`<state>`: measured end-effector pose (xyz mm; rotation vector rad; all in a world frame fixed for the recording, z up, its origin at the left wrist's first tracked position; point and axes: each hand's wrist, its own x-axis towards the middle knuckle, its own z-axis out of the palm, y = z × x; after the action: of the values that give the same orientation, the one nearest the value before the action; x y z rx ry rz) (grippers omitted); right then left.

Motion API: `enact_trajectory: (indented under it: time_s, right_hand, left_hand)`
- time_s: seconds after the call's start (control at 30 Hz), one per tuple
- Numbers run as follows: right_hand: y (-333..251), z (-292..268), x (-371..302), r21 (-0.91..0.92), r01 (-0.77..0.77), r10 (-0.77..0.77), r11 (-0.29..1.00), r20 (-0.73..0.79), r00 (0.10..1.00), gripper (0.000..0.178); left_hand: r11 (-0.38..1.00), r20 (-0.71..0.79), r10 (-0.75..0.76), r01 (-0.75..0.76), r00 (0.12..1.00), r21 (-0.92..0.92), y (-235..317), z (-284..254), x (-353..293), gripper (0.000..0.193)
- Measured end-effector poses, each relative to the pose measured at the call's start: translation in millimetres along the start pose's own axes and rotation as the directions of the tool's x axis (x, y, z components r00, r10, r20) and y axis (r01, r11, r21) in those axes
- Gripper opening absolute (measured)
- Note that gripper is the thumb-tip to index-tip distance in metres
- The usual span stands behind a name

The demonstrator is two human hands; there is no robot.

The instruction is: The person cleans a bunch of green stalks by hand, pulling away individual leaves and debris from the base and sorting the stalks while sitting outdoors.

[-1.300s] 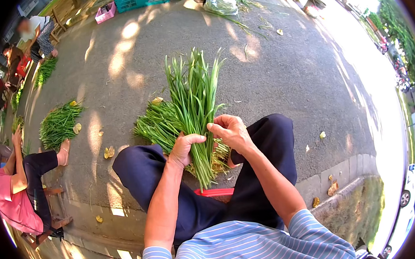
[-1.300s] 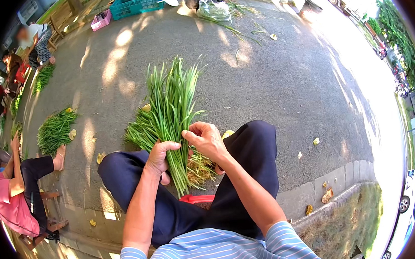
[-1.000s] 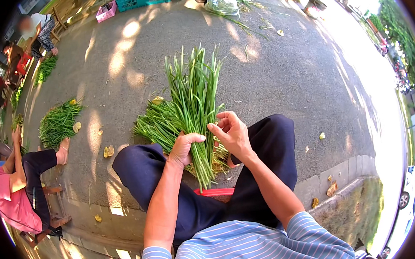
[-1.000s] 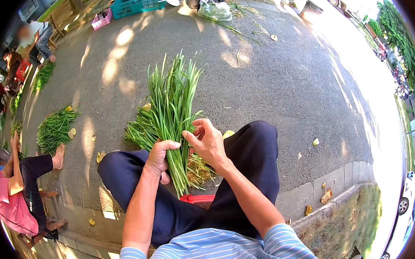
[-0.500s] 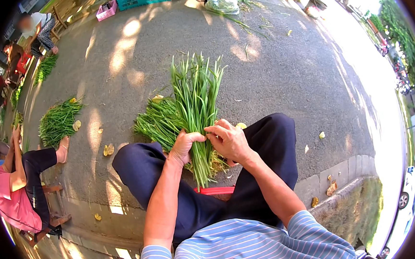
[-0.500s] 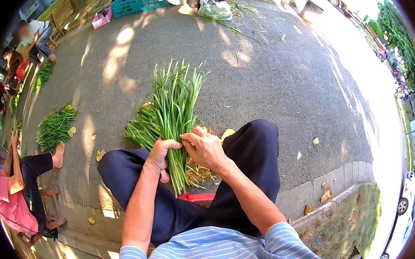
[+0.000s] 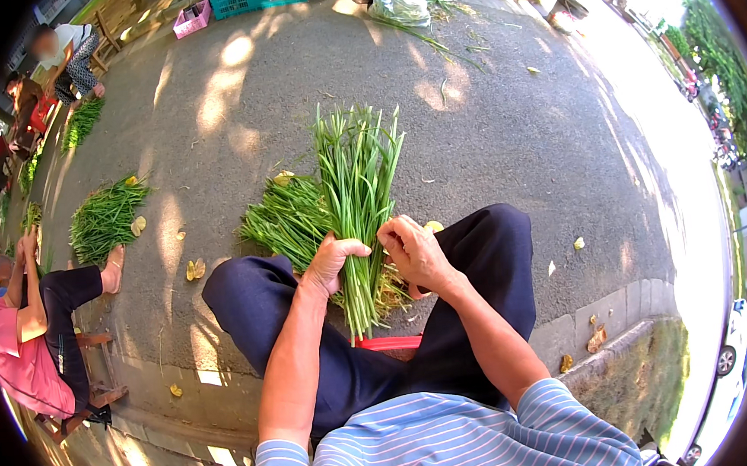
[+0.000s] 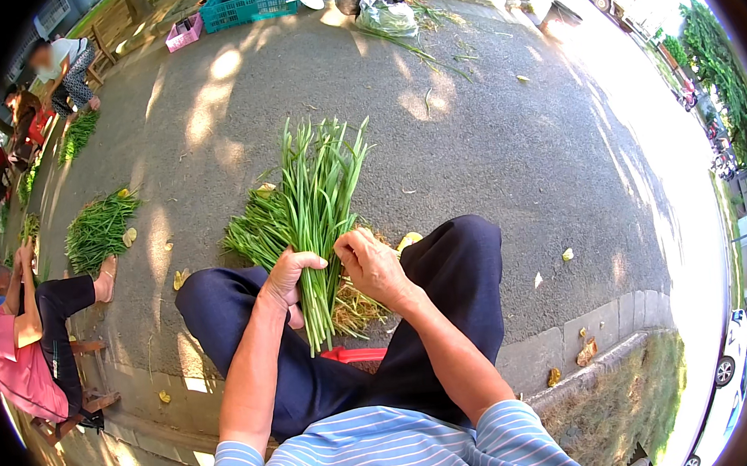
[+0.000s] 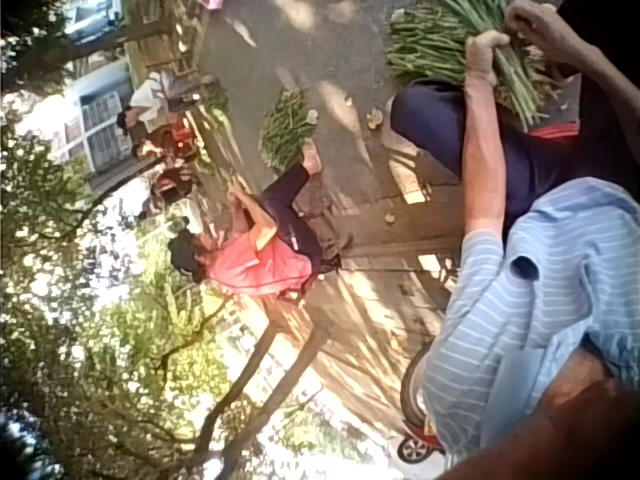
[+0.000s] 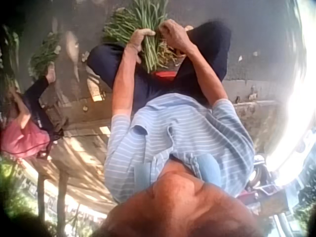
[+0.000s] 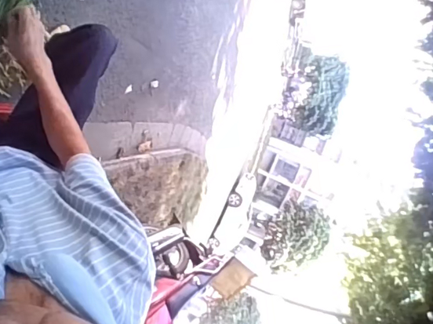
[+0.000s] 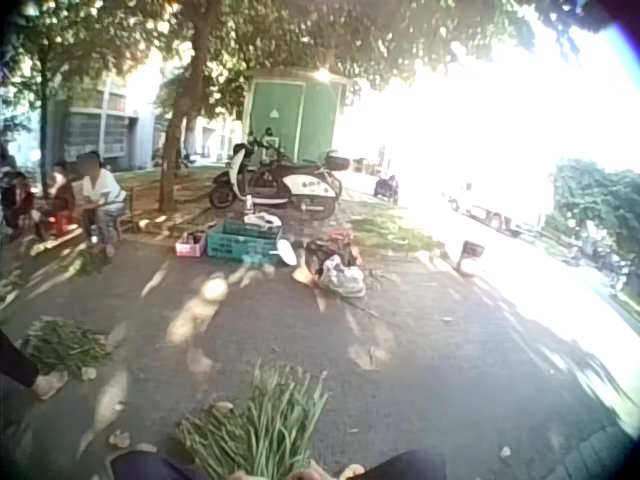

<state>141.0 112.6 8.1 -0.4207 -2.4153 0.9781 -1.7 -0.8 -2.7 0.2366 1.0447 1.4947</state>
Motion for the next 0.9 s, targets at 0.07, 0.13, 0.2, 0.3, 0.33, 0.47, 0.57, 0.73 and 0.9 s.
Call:
enact_trajectory:
  time_s: [0.07, 0.13, 0.2, 0.3, 0.33, 0.47, 0.57, 0.73, 0.9]
  right_hand:
    - [0, 0, -1, 0.067, -0.055, 0.054, 0.996, 0.018, 0.998, 0.009]
    - [-2, -1, -1, 0.006, -0.02, 0.02, 1.0, 0.032, 0.999, 0.011]
    - [-8, -4, 0, -0.078, 0.01, -0.006, 0.997, 0.041, 0.999, 0.014]
    - [-15, -4, -1, -0.206, 0.051, -0.046, 0.977, 0.031, 0.998, 0.017]
    - [-14, -2, -3, -0.227, 0.066, -0.064, 0.972, 0.016, 0.998, 0.017]
    - [-12, 2, -7, -0.253, 0.083, -0.087, 0.964, -0.003, 0.996, 0.015]
    - [-12, 1, -8, -0.266, 0.065, -0.064, 0.962, 0.014, 0.998, 0.014]
    - [-18, -1, -6, -0.255, 0.081, -0.077, 0.963, 0.025, 0.997, 0.013]
    - [-18, 0, -8, -0.268, 0.063, -0.052, 0.961, 0.048, 0.997, 0.011]
  left_hand:
    - [1.0, 0.015, -0.018, 0.018, 1.0, -0.008, -1, -3, 1, 0.037]
    - [1.0, 0.019, -0.016, 0.016, 1.0, -0.014, -3, -5, 2, 0.037]
    - [1.0, 0.013, 0.004, -0.004, 1.0, -0.019, -4, -5, 3, 0.038]
    - [0.999, 0.02, 0.012, -0.011, 1.0, -0.03, 0, 1, -1, 0.04]
    - [0.999, 0.028, 0.02, -0.019, 0.999, -0.026, 1, 2, -1, 0.041]
    - [0.999, 0.036, 0.035, -0.034, 0.999, -0.018, 0, 1, 1, 0.041]
    - [1.0, 0.027, 0.015, -0.015, 1.0, -0.021, -1, 0, 2, 0.04]
    - [0.999, 0.048, -0.029, 0.03, 0.998, -0.03, -7, -10, 8, 0.045]
    - [0.999, 0.034, -0.048, 0.048, 0.998, -0.003, -5, -8, 7, 0.044]
